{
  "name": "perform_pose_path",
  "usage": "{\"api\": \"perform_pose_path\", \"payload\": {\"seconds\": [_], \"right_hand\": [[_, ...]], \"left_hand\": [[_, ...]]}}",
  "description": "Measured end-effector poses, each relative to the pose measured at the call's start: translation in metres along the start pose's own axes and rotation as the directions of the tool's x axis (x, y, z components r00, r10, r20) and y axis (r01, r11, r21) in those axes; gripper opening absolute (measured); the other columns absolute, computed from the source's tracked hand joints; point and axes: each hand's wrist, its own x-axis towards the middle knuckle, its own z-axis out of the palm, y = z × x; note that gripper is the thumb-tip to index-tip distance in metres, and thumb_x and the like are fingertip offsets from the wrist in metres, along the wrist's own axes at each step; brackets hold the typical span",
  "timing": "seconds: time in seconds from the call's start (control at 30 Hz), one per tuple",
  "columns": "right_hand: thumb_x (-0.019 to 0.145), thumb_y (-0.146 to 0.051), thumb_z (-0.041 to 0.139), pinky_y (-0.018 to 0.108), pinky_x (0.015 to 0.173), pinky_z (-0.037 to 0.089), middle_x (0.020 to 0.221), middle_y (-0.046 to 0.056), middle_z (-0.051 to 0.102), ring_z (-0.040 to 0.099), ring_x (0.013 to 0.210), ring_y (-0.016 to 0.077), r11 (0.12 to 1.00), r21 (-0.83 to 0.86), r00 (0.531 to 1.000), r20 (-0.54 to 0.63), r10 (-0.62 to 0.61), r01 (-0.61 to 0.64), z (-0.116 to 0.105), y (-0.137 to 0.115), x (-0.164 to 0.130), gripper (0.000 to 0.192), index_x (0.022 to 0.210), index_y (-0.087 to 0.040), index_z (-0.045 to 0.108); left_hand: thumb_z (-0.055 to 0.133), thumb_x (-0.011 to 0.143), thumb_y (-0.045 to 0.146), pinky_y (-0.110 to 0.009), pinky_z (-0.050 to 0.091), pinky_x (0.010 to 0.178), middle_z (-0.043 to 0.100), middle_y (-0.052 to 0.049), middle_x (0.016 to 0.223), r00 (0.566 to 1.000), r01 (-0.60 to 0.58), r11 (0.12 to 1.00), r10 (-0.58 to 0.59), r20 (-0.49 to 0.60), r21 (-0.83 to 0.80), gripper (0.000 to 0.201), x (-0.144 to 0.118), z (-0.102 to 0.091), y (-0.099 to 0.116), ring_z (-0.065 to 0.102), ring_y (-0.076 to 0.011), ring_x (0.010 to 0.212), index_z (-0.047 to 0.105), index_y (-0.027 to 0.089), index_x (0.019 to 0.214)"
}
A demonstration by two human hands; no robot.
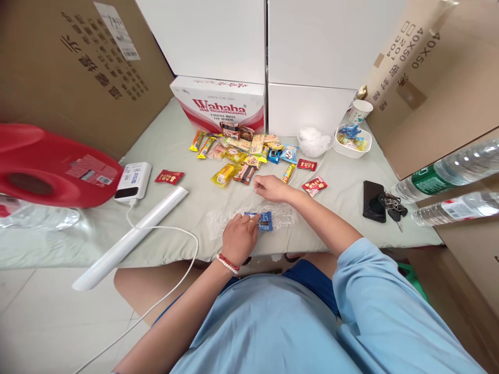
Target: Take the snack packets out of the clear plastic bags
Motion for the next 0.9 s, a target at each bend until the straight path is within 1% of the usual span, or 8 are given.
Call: {"api": "perform_pose_path", "payload": {"seconds": [0.2, 0.3, 0.43, 0.63, 0.7, 0.83, 0.87, 0.9], "right_hand": [[0.099, -0.020, 0.049, 0.029, 0.091, 0.047, 0.109, 0.009, 0.061, 0.058, 0.098, 0.0185, 0.931, 0.120, 0.937, 0.013, -0.349, 0.345, 0.010, -0.020, -0.040, 0.013, 0.095, -0.019, 0.061], [0.102, -0.020, 0.044, 0.027, 0.086, 0.047, 0.104, 0.008, 0.060, 0.058, 0.093, 0.0177, 0.943, 0.104, 0.946, 0.042, -0.322, 0.316, 0.032, -0.021, -0.065, 0.018, 0.097, -0.019, 0.061], [0.103, -0.019, 0.042, 0.027, 0.083, 0.046, 0.104, 0.008, 0.061, 0.057, 0.092, 0.0178, 0.957, 0.035, 0.958, -0.009, -0.287, 0.287, 0.062, -0.020, -0.073, 0.019, 0.101, -0.020, 0.061], [0.100, -0.011, 0.044, 0.027, 0.081, 0.044, 0.107, 0.007, 0.063, 0.055, 0.093, 0.0194, 0.974, -0.021, 0.972, -0.051, -0.228, 0.227, 0.083, -0.017, -0.065, 0.031, 0.123, -0.021, 0.063], [0.101, -0.010, 0.044, 0.026, 0.079, 0.043, 0.106, 0.005, 0.062, 0.054, 0.090, 0.0186, 0.977, -0.002, 0.975, -0.064, -0.214, 0.214, 0.085, -0.014, -0.064, 0.038, 0.132, -0.024, 0.063], [0.099, -0.009, 0.048, 0.025, 0.077, 0.041, 0.100, 0.003, 0.059, 0.049, 0.085, 0.0171, 0.971, 0.005, 0.970, -0.040, -0.238, 0.238, 0.087, -0.009, -0.060, 0.040, 0.125, -0.027, 0.072], [0.098, -0.008, 0.049, 0.025, 0.076, 0.041, 0.099, 0.003, 0.059, 0.048, 0.085, 0.0170, 0.971, 0.007, 0.971, -0.037, -0.237, 0.238, 0.088, -0.009, -0.059, 0.040, 0.123, -0.027, 0.074], [0.097, -0.008, 0.050, 0.025, 0.076, 0.041, 0.098, 0.003, 0.058, 0.048, 0.084, 0.0169, 0.972, 0.012, 0.972, -0.036, -0.234, 0.234, 0.089, -0.009, -0.057, 0.040, 0.122, -0.027, 0.075]], "left_hand": [[0.041, 0.103, 0.024, -0.041, 0.048, 0.076, 0.072, -0.010, 0.091, 0.999, 0.037, 0.999, -0.037, 0.015, 0.005, 0.034, 0.003, -0.001, -0.005, 0.063, -0.0286, 0.094, 0.075, 0.022, 0.111], [0.044, 0.101, 0.021, -0.039, 0.050, 0.078, 0.074, -0.010, 0.091, 0.999, 0.047, 0.999, -0.048, -0.020, -0.024, 0.031, 0.001, 0.005, -0.010, 0.067, -0.0269, 0.092, 0.075, 0.022, 0.096], [0.047, 0.098, 0.021, -0.037, 0.053, 0.078, 0.078, -0.010, 0.092, 0.993, 0.101, 0.987, -0.109, -0.054, -0.125, 0.030, -0.009, 0.015, -0.021, 0.072, -0.0259, 0.089, 0.076, 0.022, 0.106], [0.055, 0.094, 0.034, -0.035, 0.057, 0.088, 0.081, -0.005, 0.103, 0.965, 0.065, 0.820, -0.198, -0.174, -0.569, 0.026, -0.035, 0.016, -0.056, 0.075, -0.0230, 0.097, 0.078, 0.025, 0.101], [0.059, 0.090, 0.037, -0.033, 0.057, 0.085, 0.080, -0.004, 0.095, 0.892, 0.158, 0.711, -0.400, -0.210, -0.685, 0.023, -0.038, 0.013, -0.072, 0.074, -0.0211, 0.090, 0.077, 0.023, 0.095], [0.047, 0.094, 0.039, -0.034, 0.054, 0.081, 0.074, -0.005, 0.096, 0.558, 0.376, 0.523, -0.787, -0.264, -0.765, 0.030, -0.026, 0.005, -0.101, 0.067, -0.0202, 0.087, 0.069, 0.020, 0.101], [0.044, 0.095, 0.040, -0.037, 0.054, 0.085, 0.072, -0.007, 0.100, 0.545, 0.420, 0.518, -0.801, -0.249, -0.745, 0.032, -0.020, 0.004, -0.105, 0.066, -0.0221, 0.093, 0.068, 0.021, 0.100], [0.044, 0.095, 0.043, -0.041, 0.053, 0.091, 0.071, -0.009, 0.105, 0.578, 0.463, 0.539, -0.785, -0.221, -0.704, 0.032, -0.016, 0.004, -0.106, 0.065, -0.0251, 0.102, 0.067, 0.021, 0.096]]}}
